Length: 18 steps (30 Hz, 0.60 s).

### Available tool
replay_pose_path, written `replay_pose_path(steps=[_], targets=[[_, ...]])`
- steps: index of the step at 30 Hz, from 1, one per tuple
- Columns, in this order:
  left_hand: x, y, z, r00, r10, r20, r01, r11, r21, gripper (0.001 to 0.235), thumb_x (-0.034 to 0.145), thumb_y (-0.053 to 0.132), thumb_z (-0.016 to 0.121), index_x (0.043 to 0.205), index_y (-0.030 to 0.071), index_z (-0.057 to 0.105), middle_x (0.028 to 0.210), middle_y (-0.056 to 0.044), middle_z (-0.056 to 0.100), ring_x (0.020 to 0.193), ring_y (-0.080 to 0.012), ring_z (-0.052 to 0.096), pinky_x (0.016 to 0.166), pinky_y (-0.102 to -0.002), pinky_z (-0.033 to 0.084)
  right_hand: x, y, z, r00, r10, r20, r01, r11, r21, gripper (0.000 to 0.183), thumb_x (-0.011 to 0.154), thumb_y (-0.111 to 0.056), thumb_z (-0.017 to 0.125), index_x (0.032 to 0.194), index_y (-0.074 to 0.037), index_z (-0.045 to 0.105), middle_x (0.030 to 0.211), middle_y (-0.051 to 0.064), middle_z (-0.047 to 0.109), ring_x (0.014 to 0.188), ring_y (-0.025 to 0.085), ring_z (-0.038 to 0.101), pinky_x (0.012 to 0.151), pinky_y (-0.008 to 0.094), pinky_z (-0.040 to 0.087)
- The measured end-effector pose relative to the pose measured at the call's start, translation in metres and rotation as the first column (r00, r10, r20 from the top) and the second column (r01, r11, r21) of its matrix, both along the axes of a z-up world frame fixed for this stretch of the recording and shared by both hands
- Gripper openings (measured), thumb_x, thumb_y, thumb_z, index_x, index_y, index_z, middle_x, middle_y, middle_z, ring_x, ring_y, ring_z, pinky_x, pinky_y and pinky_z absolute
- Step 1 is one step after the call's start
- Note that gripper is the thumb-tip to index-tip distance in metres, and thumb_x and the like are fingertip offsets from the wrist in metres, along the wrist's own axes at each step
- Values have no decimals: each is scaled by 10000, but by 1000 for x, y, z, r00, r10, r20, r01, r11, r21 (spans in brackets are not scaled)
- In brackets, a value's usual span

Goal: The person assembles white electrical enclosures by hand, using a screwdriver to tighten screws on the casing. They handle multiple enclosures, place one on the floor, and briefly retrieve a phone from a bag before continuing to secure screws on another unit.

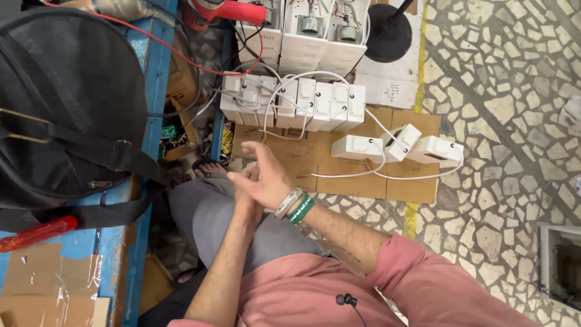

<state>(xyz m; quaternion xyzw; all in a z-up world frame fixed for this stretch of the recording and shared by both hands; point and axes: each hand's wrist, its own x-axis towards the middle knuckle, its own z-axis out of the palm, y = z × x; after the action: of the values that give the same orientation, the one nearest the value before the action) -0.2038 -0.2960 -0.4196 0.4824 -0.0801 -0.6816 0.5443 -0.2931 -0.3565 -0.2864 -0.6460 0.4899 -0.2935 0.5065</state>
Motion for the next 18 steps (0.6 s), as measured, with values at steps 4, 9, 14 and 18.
replay_pose_path(steps=[4,9,14,18], targets=[[8,3,12,998,41,-39,-43,998,-35,465,1090,353,440,1358,-5,566,1269,-100,632,1158,-208,629,963,-358,536,11,2,0,998,64,-23,-66,993,-102,693,876,-350,806,1395,-22,485,1347,182,586,1292,316,589,1072,409,492],[1,-4,58,1000,18,-10,-18,1000,22,542,1051,402,392,1451,45,475,1355,-65,591,1279,-199,585,1062,-364,490,13,-2,2,996,83,-29,-85,994,-68,669,870,-375,790,1373,-33,512,1338,184,592,1280,323,595,1075,410,493],[0,-7,68,1000,-11,-12,11,1000,6,585,1061,435,340,1472,37,462,1374,-75,581,1309,-212,572,1083,-367,470,10,-2,-3,996,92,-18,-93,994,-65,659,878,-363,785,1375,-29,510,1341,186,592,1284,323,598,1078,410,491],[0,-7,67,1000,9,-13,-10,999,-43,549,1053,390,356,1463,35,445,1391,-70,573,1331,-200,564,1105,-367,466,9,-3,-10,995,101,12,-99,992,-75,645,885,-351,784,1367,-25,506,1332,182,597,1279,314,610,1077,408,498]])
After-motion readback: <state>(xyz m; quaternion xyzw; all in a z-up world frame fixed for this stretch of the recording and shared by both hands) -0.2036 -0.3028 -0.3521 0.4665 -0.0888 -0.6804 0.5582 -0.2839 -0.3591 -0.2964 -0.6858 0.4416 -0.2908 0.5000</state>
